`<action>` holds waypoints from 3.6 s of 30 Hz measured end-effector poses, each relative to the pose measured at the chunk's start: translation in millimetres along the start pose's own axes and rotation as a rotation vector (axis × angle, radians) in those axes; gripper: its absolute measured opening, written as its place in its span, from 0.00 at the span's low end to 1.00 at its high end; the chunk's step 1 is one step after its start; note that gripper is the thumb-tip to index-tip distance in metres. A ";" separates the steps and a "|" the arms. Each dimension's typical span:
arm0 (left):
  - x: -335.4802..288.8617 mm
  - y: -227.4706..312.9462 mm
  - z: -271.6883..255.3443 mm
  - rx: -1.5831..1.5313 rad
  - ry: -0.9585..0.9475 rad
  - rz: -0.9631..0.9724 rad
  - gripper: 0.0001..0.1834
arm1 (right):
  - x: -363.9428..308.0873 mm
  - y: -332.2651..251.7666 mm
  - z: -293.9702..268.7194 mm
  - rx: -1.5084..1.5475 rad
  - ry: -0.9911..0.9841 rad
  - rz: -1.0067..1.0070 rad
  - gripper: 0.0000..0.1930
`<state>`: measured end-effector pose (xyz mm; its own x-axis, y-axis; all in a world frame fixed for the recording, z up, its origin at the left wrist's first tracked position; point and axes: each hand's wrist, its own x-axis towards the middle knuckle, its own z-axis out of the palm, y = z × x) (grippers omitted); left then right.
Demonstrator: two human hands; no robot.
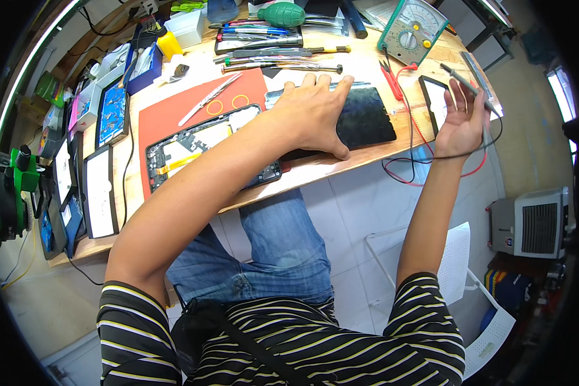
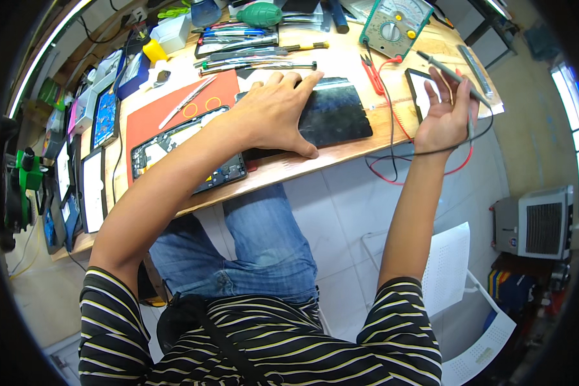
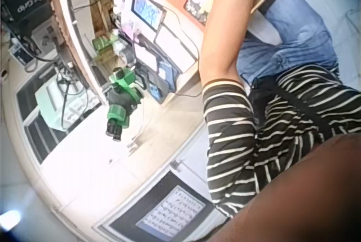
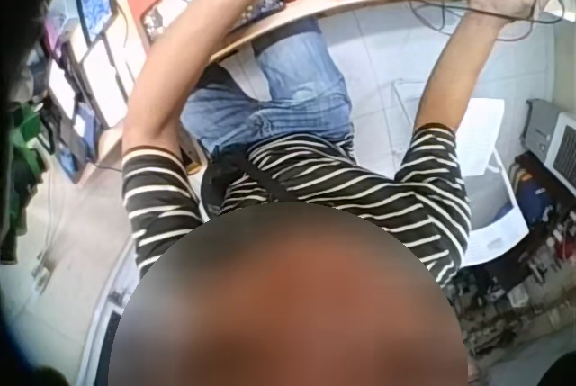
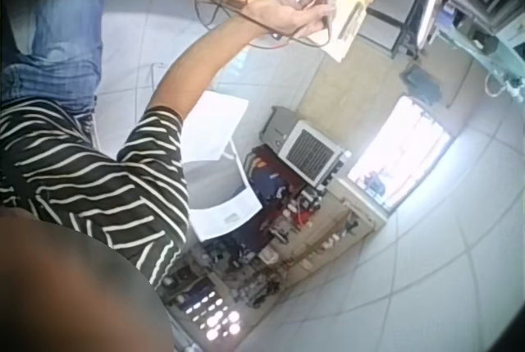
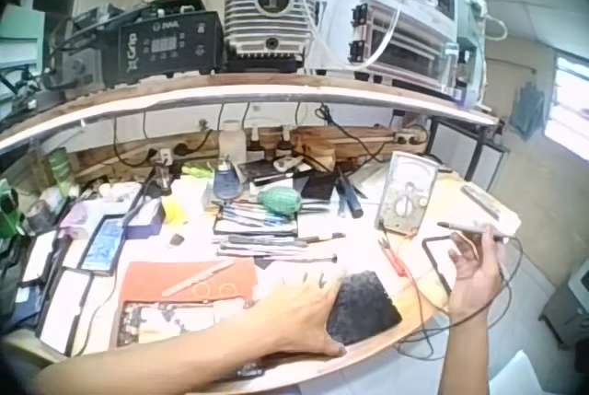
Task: The person uses a multimeter to test electrical continuity on a disassembled tablet. They place the probes on various points of the motherboard and ribbon cables while holding the device steady.
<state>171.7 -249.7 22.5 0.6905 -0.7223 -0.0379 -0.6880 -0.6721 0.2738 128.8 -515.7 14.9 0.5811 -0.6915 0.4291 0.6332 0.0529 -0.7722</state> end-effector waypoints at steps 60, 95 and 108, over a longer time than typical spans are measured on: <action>-237.5 -58.1 41.2 -0.674 1.159 -0.085 0.10 | -202.8 -31.9 77.8 -0.138 -0.660 -0.158 0.12; -128.2 -97.5 6.5 -1.237 0.691 -0.363 0.11 | -185.9 32.5 91.8 -0.067 -0.484 -0.102 0.08; -121.2 -104.3 11.6 -1.147 0.654 -0.360 0.11 | -182.9 33.8 87.2 -0.100 -0.506 -0.051 0.11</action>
<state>157.2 -94.0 -12.5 0.9890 -0.1144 0.0938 -0.1014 -0.0624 0.9929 88.5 -324.6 -48.9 0.7406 -0.2552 0.6216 0.6300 -0.0580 -0.7745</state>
